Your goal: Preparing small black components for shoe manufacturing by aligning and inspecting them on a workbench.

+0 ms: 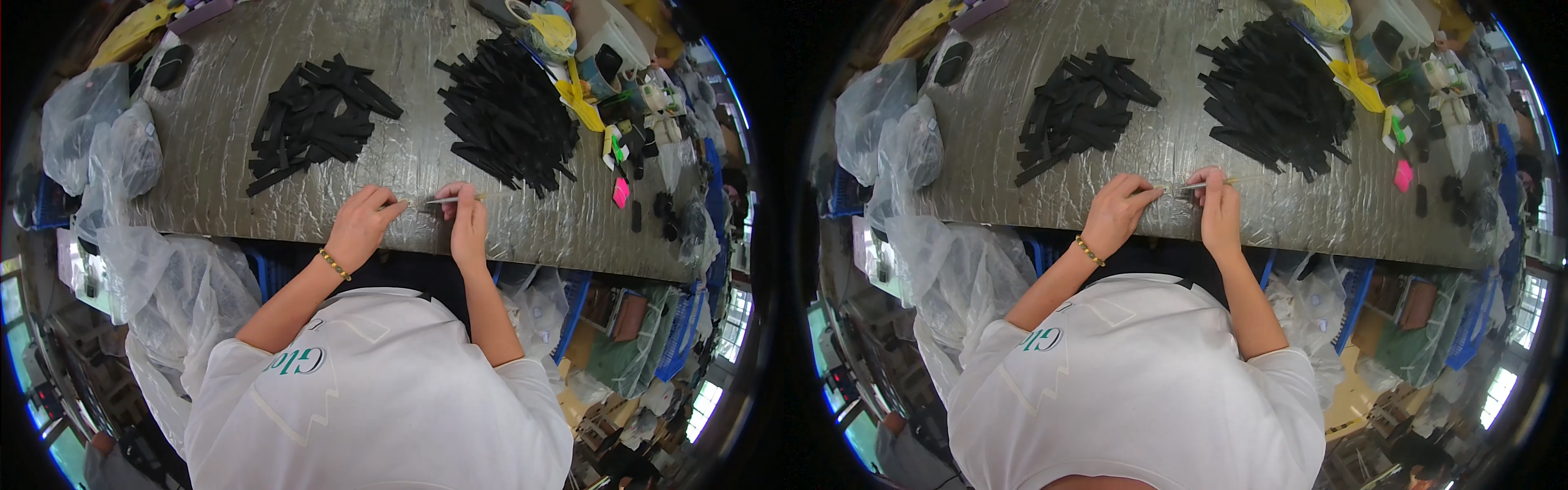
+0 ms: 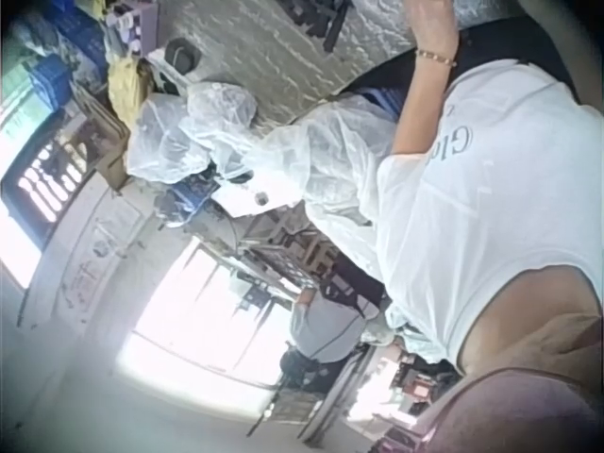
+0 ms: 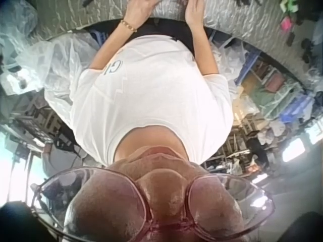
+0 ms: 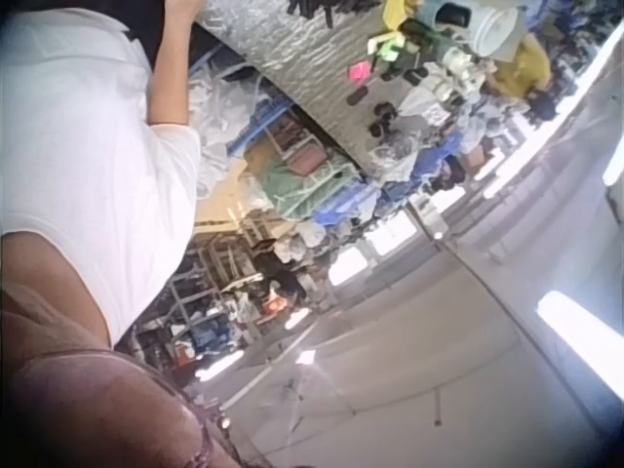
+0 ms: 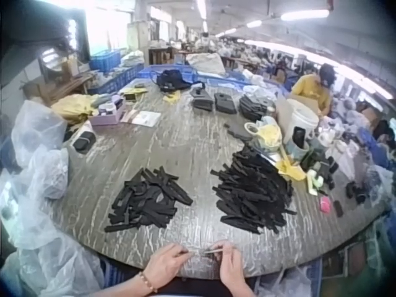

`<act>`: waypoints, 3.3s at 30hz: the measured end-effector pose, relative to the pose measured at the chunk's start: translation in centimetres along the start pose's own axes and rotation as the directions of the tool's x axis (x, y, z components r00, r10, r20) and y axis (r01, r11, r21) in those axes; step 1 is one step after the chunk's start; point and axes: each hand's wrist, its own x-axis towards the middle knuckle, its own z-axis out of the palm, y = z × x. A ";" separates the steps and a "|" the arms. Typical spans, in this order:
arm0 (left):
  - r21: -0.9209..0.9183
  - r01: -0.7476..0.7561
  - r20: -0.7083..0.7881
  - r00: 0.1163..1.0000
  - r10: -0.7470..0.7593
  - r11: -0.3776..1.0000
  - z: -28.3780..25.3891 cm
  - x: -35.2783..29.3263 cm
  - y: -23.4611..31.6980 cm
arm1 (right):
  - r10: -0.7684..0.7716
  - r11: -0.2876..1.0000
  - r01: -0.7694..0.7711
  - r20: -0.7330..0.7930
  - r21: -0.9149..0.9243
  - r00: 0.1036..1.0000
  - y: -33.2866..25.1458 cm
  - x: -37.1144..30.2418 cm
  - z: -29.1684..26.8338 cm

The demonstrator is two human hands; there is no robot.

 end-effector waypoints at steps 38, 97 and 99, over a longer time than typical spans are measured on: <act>-0.239 0.130 0.094 0.989 -0.110 0.962 -0.9 0.0 -1.1 | -0.171 0.959 0.201 0.157 -0.200 0.973 -1.4 -0.4 3.2; 0.108 0.159 -0.054 0.987 -0.154 0.981 -2.8 -2.7 -2.4 | -0.633 0.531 0.696 0.320 -0.484 0.705 -1.1 7.6 8.6; 0.177 0.152 -0.030 0.988 -0.149 0.972 -2.8 -3.1 -2.6 | -0.633 0.509 0.695 0.325 -0.508 0.702 -1.3 7.3 8.0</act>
